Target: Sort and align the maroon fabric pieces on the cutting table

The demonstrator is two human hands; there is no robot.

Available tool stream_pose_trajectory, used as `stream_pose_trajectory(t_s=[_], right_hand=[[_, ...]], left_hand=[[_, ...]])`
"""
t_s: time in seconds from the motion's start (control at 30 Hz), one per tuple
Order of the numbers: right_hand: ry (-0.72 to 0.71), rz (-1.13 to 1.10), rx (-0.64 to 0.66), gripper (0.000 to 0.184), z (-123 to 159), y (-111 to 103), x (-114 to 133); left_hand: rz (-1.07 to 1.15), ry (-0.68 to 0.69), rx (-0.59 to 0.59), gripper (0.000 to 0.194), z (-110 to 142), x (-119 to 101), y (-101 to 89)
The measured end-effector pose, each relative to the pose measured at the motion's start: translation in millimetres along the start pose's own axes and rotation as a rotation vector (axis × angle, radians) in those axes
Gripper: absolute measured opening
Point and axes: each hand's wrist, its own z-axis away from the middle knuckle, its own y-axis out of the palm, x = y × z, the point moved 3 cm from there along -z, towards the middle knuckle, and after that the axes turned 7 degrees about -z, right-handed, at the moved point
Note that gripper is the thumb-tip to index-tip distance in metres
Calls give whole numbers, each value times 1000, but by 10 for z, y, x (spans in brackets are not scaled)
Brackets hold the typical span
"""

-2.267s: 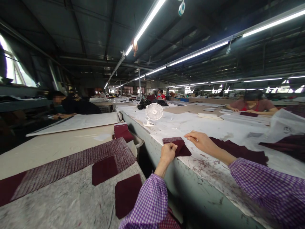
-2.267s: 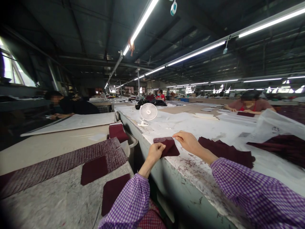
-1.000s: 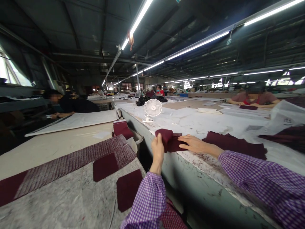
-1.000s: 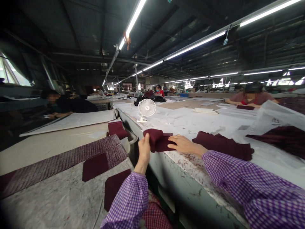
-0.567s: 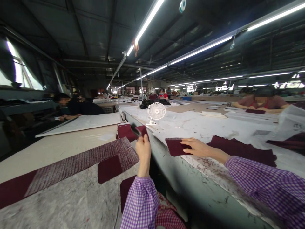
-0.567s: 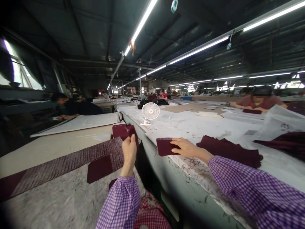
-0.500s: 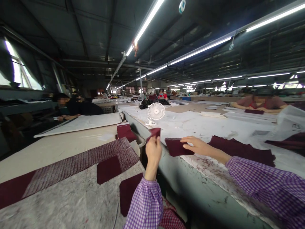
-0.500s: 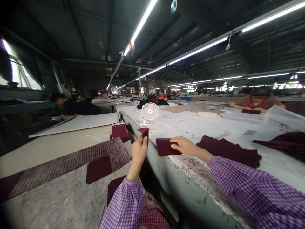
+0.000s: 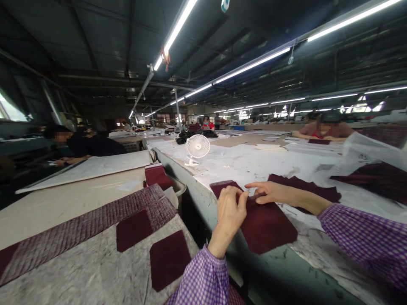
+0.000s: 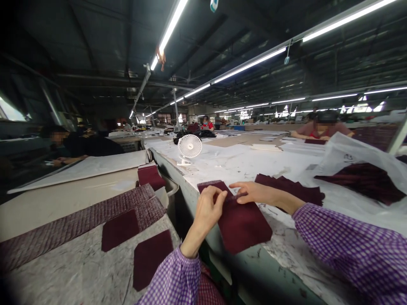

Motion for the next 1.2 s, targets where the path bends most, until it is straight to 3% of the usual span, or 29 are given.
stream_pose_trajectory(t_s=[0.03, 0.1, 0.2, 0.27, 0.4, 0.53, 0.7, 0.83, 1.2], right_hand=[[-11, -21, 32, 76, 23, 16, 10], [-39, -24, 56, 74, 40, 53, 21], [-88, 74, 13, 73, 16, 89, 6], [-111, 181, -23, 73, -3, 72, -25], [-112, 398, -88, 66, 20, -104, -119], [-140, 658, -182, 38, 78, -317, -172], [-303, 884, -167, 30, 75, -320, -121], [-329, 921, -113, 28, 64, -252, -99], [-304, 905, -129, 21, 94, -189, -27]], left_hand=[[-22, -19, -6, 28, -38, 21, 0], [-42, -30, 94, 27, -110, 35, 61], [-90, -19, 270, 25, -189, 12, 218], [-144, -14, 318, 18, -223, 4, 323], [-216, 29, 331, 20, -235, 41, 499], [-241, 105, 313, 28, -211, 90, 604], [-336, 210, 371, 29, -254, 61, 642], [-389, 247, 407, 29, -293, 23, 628], [-393, 250, 402, 32, -276, -1, 594]])
